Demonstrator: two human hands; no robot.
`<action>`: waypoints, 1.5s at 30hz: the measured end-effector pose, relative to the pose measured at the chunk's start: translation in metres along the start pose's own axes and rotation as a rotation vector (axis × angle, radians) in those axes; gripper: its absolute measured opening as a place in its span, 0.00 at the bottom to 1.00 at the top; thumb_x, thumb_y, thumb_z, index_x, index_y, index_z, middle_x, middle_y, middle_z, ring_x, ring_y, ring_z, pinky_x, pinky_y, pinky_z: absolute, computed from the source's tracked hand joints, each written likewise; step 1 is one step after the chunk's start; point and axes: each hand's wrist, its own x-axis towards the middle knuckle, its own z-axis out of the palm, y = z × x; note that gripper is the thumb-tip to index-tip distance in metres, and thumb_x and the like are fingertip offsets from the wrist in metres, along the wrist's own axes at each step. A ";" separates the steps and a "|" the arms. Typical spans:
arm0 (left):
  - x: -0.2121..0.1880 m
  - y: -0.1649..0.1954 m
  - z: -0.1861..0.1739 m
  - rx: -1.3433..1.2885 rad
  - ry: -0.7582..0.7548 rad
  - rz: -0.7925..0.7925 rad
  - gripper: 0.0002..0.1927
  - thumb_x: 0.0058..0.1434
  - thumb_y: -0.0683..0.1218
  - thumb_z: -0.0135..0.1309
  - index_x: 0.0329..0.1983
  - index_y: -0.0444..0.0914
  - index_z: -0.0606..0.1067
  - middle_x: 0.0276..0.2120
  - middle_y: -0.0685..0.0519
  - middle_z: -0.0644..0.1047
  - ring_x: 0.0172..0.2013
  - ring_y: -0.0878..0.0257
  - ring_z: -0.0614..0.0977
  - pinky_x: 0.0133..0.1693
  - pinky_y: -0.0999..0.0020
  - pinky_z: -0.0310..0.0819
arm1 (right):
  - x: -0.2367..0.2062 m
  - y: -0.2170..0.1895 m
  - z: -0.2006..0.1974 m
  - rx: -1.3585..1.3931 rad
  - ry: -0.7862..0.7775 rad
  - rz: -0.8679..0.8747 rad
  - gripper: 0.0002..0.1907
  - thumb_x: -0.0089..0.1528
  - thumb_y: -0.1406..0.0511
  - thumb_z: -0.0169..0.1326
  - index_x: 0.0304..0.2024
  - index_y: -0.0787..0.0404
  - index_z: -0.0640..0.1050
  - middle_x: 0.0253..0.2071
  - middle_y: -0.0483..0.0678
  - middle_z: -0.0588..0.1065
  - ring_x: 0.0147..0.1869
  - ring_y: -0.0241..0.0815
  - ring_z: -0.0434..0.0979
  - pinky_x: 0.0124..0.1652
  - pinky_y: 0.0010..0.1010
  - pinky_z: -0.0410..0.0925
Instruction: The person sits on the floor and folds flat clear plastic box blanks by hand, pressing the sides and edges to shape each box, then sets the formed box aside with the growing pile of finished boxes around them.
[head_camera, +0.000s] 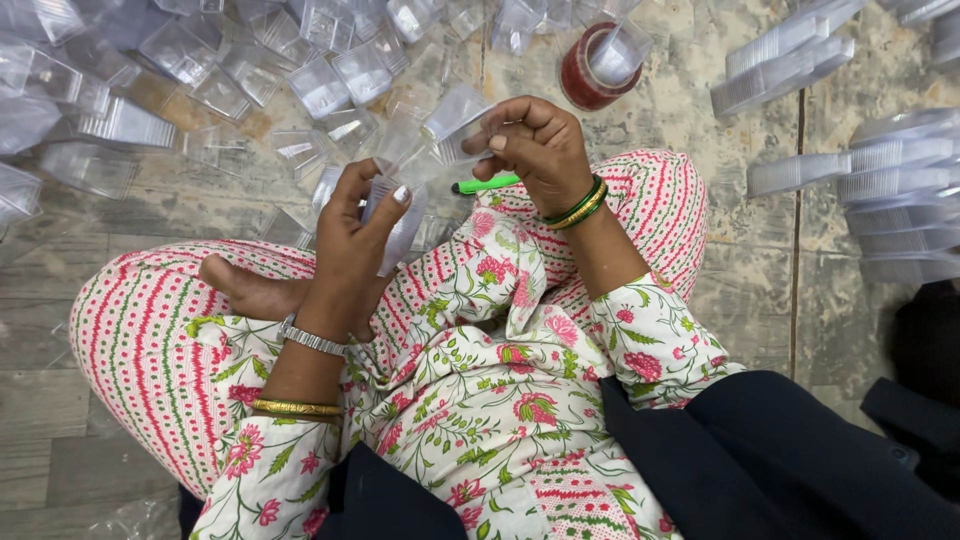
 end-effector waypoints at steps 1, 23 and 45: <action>0.001 -0.002 -0.002 0.027 -0.014 0.031 0.15 0.69 0.40 0.56 0.57 0.38 0.72 0.47 0.56 0.77 0.44 0.71 0.77 0.45 0.73 0.75 | 0.000 0.000 0.000 -0.009 0.000 0.000 0.11 0.65 0.76 0.54 0.50 0.69 0.76 0.45 0.56 0.80 0.50 0.48 0.85 0.45 0.37 0.81; 0.011 -0.016 -0.013 0.202 -0.078 -0.006 0.18 0.67 0.42 0.58 0.60 0.35 0.72 0.44 0.54 0.76 0.44 0.71 0.76 0.45 0.75 0.72 | -0.002 0.001 0.008 -0.137 0.044 -0.132 0.07 0.67 0.75 0.56 0.48 0.69 0.76 0.42 0.57 0.82 0.38 0.39 0.83 0.36 0.28 0.76; 0.015 -0.026 -0.023 0.157 -0.081 0.038 0.18 0.69 0.41 0.55 0.61 0.36 0.70 0.51 0.55 0.78 0.49 0.70 0.77 0.52 0.73 0.73 | -0.002 0.008 -0.009 -0.030 0.252 -0.171 0.08 0.70 0.65 0.54 0.42 0.66 0.78 0.27 0.50 0.77 0.27 0.38 0.75 0.28 0.27 0.66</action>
